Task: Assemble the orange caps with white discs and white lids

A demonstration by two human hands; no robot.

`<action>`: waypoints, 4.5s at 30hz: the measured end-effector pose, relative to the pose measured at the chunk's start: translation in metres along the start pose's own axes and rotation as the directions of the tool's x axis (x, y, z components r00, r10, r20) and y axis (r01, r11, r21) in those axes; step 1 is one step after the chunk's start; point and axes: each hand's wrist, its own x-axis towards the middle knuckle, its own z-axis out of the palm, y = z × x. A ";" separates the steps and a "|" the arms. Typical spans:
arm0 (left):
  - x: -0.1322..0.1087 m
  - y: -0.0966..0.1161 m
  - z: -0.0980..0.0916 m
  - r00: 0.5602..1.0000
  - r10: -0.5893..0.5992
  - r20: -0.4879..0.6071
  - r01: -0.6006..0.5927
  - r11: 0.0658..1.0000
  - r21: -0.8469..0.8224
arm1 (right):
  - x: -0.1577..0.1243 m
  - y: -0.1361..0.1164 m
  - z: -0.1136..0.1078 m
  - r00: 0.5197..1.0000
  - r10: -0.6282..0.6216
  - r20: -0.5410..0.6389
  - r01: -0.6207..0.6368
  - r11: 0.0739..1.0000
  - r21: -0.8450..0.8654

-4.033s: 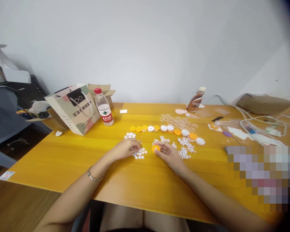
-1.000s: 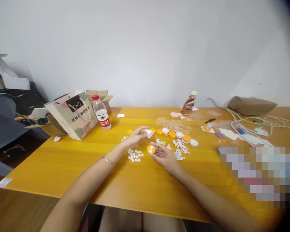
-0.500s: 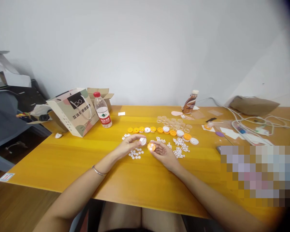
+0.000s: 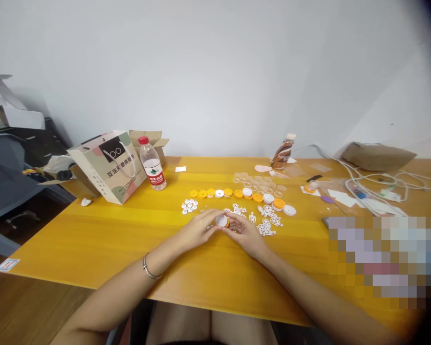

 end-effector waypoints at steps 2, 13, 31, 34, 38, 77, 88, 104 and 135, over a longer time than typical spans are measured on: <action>0.000 -0.001 -0.001 1.000 0.020 0.005 -0.020 0.999 0.039 | 0.000 -0.001 0.001 1.000 0.019 0.001 -0.019 0.999 0.037; 0.000 -0.001 -0.011 0.995 0.064 0.072 -0.072 0.991 0.115 | 0.000 -0.009 0.000 0.992 0.112 0.054 -0.119 0.981 0.152; -0.002 0.001 -0.011 0.997 -0.002 0.078 -0.030 0.912 0.409 | -0.004 0.000 0.004 0.997 0.064 0.044 -0.069 0.991 0.113; -0.002 0.001 -0.011 0.997 -0.002 0.078 -0.030 0.911 0.410 | -0.004 0.001 0.003 0.996 0.067 0.061 -0.074 0.991 0.113; -0.002 0.001 -0.012 0.997 -0.007 0.081 -0.024 0.928 0.371 | -0.004 0.000 0.002 0.995 0.066 0.077 -0.076 0.988 0.134; 0.018 -0.010 0.017 0.979 -0.009 0.206 -0.054 0.952 0.300 | 0.022 -0.005 -0.089 0.998 -0.025 0.053 0.058 0.599 -0.799; 0.016 -0.008 0.014 0.980 -0.036 0.198 -0.028 0.951 0.309 | 0.020 -0.009 -0.079 0.996 -0.090 0.019 0.072 0.634 -0.770; 0.011 -0.013 0.015 0.996 -0.031 0.086 0.006 0.962 0.273 | 0.021 -0.001 -0.062 0.966 -0.144 -0.213 0.061 0.933 -0.354; 0.009 -0.012 0.020 0.935 -0.346 -0.081 0.273 0.846 -0.458 | 0.007 -0.016 -0.017 0.939 0.311 0.147 -0.344 0.871 0.352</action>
